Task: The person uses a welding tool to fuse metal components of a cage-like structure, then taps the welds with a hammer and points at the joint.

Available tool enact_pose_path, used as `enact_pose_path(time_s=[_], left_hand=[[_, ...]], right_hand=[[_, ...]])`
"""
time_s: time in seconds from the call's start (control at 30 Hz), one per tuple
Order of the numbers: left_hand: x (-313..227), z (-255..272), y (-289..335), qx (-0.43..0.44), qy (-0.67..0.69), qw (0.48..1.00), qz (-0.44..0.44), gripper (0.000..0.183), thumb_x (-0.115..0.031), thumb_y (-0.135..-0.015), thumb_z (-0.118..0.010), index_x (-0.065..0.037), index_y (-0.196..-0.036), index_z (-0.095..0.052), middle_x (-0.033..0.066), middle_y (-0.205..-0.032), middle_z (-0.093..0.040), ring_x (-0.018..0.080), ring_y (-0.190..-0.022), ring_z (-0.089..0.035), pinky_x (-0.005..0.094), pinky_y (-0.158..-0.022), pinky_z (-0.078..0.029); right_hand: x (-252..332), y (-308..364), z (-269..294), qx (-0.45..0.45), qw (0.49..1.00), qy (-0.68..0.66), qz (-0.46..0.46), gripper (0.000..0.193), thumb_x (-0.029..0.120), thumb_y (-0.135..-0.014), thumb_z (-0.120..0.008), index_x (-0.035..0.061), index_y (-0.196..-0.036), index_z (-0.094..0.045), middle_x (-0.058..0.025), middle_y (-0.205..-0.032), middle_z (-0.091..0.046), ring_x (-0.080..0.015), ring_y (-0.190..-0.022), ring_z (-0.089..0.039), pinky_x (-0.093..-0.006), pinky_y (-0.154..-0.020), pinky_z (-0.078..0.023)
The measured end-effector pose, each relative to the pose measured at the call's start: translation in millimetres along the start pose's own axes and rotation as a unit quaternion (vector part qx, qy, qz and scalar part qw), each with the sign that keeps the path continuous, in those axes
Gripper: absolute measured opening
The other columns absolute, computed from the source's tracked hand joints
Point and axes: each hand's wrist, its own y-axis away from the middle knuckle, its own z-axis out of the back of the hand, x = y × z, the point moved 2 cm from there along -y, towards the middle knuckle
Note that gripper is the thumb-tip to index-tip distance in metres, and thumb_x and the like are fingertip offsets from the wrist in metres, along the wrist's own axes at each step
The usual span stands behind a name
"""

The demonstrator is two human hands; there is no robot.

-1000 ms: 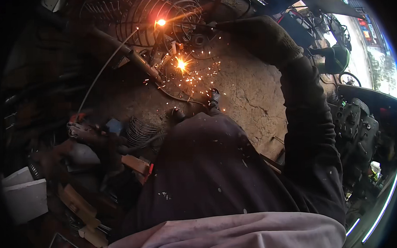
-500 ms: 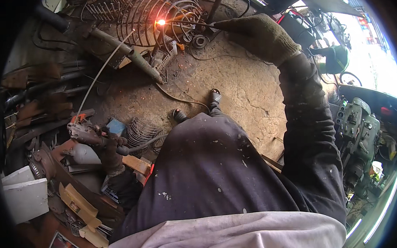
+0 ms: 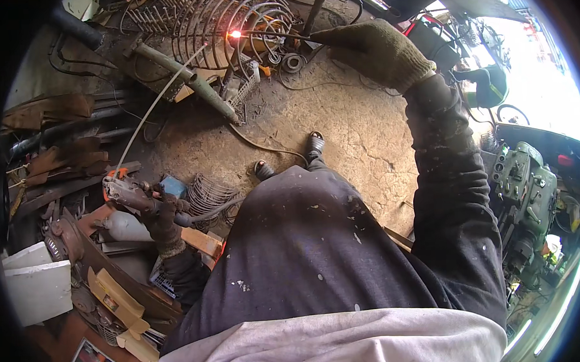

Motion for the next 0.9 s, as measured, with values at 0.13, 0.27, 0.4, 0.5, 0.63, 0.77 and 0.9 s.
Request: enact_pose_path(time_s=[0.13, 0.27, 0.4, 0.5, 0.63, 0.77, 0.9], left_hand=[[-9.5, -7.3, 4.5, -0.106, 0.489, 0.789, 0.357, 0.062, 0.000, -0.084, -0.075, -0.008, -0.139, -0.046, 0.0057, -0.095, -0.061, 0.0204, -0.065, -0.065, 0.0378, -0.059, -0.059], [-11.3, -9.4, 2.7, -0.129, 0.496, 0.774, 0.371, 0.057, 0.001, -0.084, -0.074, -0.010, -0.134, -0.049, 0.0035, -0.084, -0.061, 0.0171, -0.061, -0.061, 0.0376, -0.059, -0.058], [-23.5, -6.5, -10.6, -0.123, 0.517, 0.761, 0.373, 0.050, 0.002, -0.085, -0.073, -0.011, -0.128, -0.052, 0.0033, -0.082, -0.061, 0.0165, -0.061, -0.058, 0.0400, -0.060, -0.057], [-31.5, -2.5, -15.0, -0.154, 0.587, 0.701, 0.374, 0.049, 0.002, -0.084, -0.077, -0.006, -0.126, -0.052, 0.0063, -0.090, -0.061, 0.0163, -0.064, -0.060, 0.0363, -0.061, -0.059], [-35.0, -3.3, -21.7, -0.118, 0.652, 0.649, 0.373, 0.049, 0.001, -0.086, -0.073, -0.010, -0.129, -0.051, 0.0074, -0.099, -0.062, 0.0209, -0.077, -0.062, 0.0476, -0.071, -0.059], [-55.2, -10.6, -43.9, -0.153, 0.695, 0.623, 0.325, 0.051, -0.005, -0.088, -0.072, -0.011, -0.134, -0.052, 0.0173, -0.129, -0.063, 0.0333, -0.115, -0.064, 0.0614, -0.095, -0.055], [-59.3, -31.8, -76.8, -0.113, 0.772, 0.590, 0.208, 0.045, -0.026, -0.093, -0.070, -0.024, -0.136, -0.057, 0.0162, -0.152, -0.049, 0.0372, -0.140, -0.047, 0.0663, -0.117, -0.033]], right_hand=[[0.1, 0.2, -0.7, 0.003, 1.000, -0.003, -0.007, 0.036, 0.012, -0.098, -0.064, 0.0095, -0.133, -0.066, -0.0139, -0.119, -0.073, -0.0208, -0.108, -0.070, -0.0351, -0.096, -0.053], [0.1, 0.3, -2.3, -0.001, 1.000, -0.016, -0.025, 0.035, 0.012, -0.098, -0.064, 0.0104, -0.133, -0.067, -0.0132, -0.119, -0.073, -0.0199, -0.108, -0.070, -0.0346, -0.097, -0.053], [12.0, 3.2, 7.1, 0.005, 0.999, 0.043, -0.009, 0.034, 0.012, -0.098, -0.063, 0.0097, -0.131, -0.068, -0.0137, -0.116, -0.074, -0.0218, -0.104, -0.072, -0.0351, -0.095, -0.054], [28.1, 11.4, 22.2, 0.005, 0.998, 0.055, -0.012, 0.033, 0.011, -0.098, -0.063, 0.0092, -0.131, -0.068, -0.0145, -0.113, -0.074, -0.0232, -0.100, -0.073, -0.0346, -0.093, -0.055], [38.8, 46.6, 37.8, -0.050, 0.998, 0.028, -0.035, 0.033, 0.012, -0.095, -0.065, 0.0116, -0.127, -0.070, -0.0158, -0.110, -0.074, -0.0245, -0.093, -0.074, -0.0353, -0.086, -0.056], [48.3, 63.0, -8.4, -0.108, 0.977, -0.177, -0.057, 0.037, 0.004, -0.096, -0.066, 0.0051, -0.133, -0.066, -0.0101, -0.122, -0.073, -0.0142, -0.108, -0.068, -0.0308, -0.095, -0.054], [89.0, 24.1, -93.8, -0.016, 0.968, -0.247, -0.033, 0.038, 0.012, -0.095, -0.067, 0.0132, -0.133, -0.067, -0.0137, -0.105, -0.076, -0.0183, -0.089, -0.073, -0.0326, -0.080, -0.058]])
